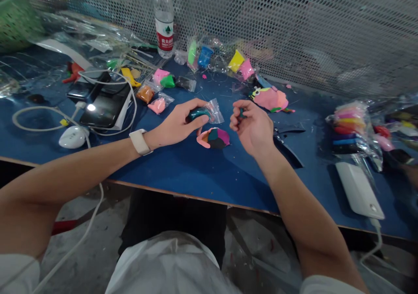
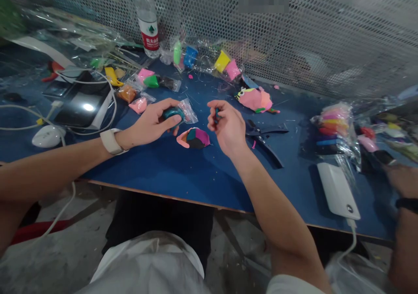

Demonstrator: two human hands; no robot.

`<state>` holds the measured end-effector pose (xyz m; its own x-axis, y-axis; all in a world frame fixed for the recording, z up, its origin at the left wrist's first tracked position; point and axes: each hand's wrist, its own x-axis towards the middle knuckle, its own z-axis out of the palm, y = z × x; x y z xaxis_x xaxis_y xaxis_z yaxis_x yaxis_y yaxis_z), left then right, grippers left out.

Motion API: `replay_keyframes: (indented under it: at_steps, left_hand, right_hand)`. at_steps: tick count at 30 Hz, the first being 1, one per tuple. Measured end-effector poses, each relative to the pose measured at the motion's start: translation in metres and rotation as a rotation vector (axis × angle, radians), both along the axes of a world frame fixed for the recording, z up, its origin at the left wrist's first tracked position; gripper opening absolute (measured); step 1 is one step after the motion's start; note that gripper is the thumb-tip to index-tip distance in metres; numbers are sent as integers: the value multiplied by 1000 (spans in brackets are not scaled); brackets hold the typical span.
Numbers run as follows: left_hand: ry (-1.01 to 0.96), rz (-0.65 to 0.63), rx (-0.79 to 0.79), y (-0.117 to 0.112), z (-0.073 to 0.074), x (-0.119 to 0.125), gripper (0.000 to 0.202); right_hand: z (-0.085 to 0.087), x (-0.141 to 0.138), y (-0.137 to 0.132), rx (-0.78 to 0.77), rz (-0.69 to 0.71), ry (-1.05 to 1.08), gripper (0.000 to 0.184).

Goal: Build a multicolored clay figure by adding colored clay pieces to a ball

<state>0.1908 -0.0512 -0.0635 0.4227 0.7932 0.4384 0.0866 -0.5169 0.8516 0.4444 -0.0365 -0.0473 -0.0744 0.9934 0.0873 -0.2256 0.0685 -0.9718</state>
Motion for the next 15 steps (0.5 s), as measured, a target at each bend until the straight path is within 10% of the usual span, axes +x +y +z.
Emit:
replay_keyframes:
  at_steps: [4, 15]
  left_hand:
    - [-72, -4, 22, -2, 1, 1, 35]
    - [-84, 53, 125, -4, 3, 5, 38]
  right_hand:
    - [3, -5, -13, 40, 130, -162, 33]
    - [-1, -12, -25, 643, -107, -572, 44]
